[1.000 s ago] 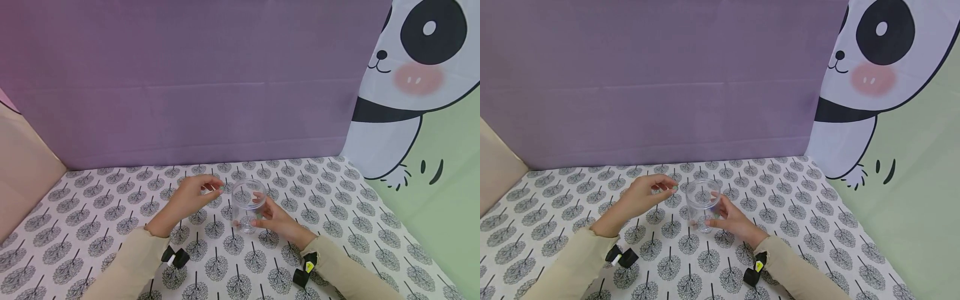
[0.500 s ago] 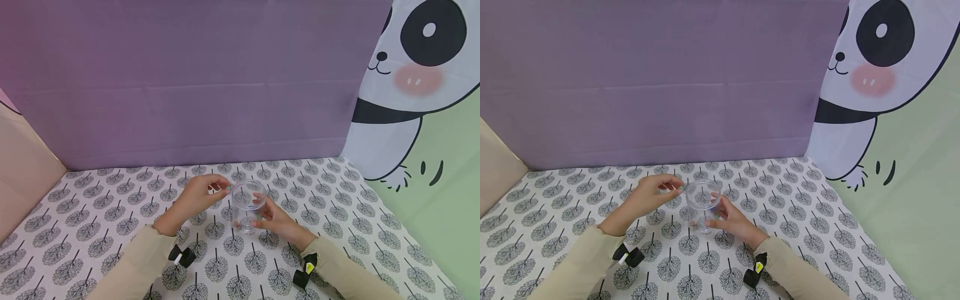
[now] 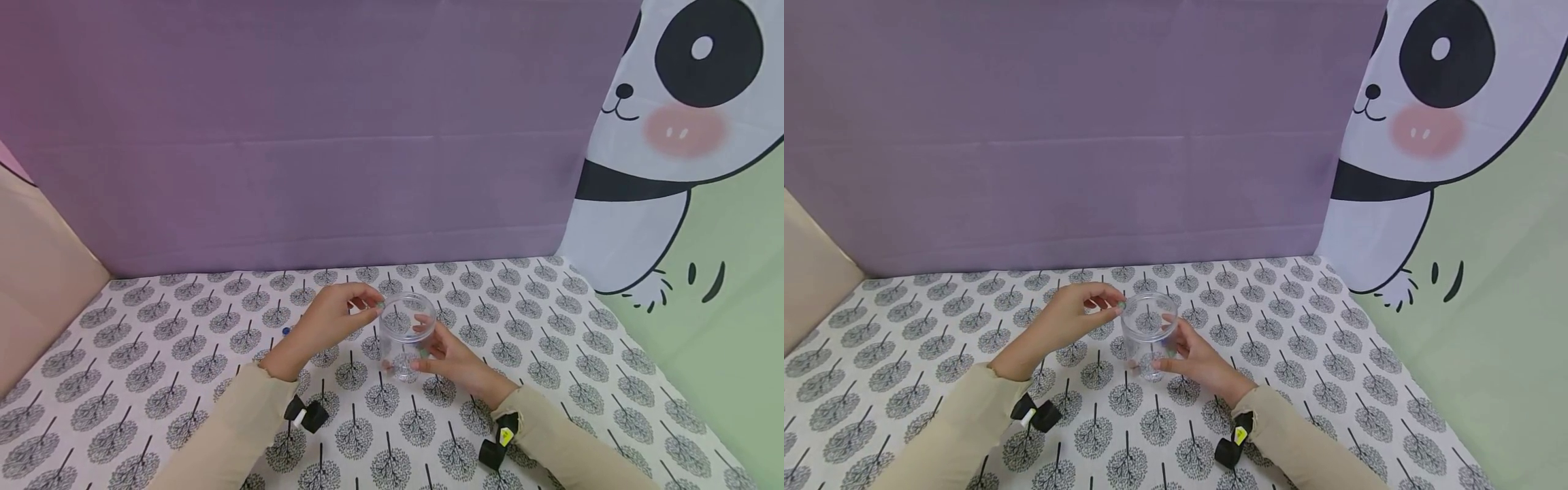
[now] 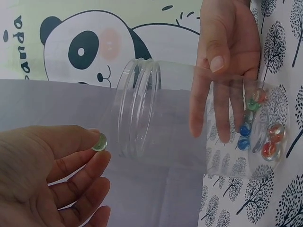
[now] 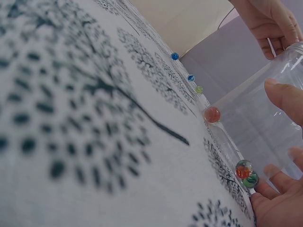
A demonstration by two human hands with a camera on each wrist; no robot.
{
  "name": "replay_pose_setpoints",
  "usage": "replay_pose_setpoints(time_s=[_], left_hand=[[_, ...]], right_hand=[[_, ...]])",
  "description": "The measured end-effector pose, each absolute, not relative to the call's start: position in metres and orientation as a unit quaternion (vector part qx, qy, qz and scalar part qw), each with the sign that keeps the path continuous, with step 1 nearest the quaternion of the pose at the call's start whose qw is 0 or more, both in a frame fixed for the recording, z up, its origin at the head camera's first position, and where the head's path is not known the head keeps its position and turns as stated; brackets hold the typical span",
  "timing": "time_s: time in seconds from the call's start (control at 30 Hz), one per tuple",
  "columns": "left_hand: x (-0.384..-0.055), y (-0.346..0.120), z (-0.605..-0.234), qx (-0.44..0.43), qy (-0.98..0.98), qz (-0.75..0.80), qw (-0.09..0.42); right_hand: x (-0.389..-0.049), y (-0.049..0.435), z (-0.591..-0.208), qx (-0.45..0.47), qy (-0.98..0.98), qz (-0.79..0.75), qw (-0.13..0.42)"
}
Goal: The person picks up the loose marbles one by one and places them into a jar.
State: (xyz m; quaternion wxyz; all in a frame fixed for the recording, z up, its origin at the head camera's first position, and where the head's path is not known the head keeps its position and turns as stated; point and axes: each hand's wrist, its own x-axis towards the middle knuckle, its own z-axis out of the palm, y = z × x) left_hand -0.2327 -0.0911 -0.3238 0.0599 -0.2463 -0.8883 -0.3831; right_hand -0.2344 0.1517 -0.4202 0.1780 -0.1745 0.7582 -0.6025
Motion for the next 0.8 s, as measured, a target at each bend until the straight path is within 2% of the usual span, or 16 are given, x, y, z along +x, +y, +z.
replay_pose_setpoints(time_s=[0.8], left_hand=[[-0.2336,-0.0842,-0.3241,-0.251,-0.883,-0.394,0.048]], right_hand=[[-0.2349,0.1519,-0.4202,-0.181,0.750,-0.610,0.179]])
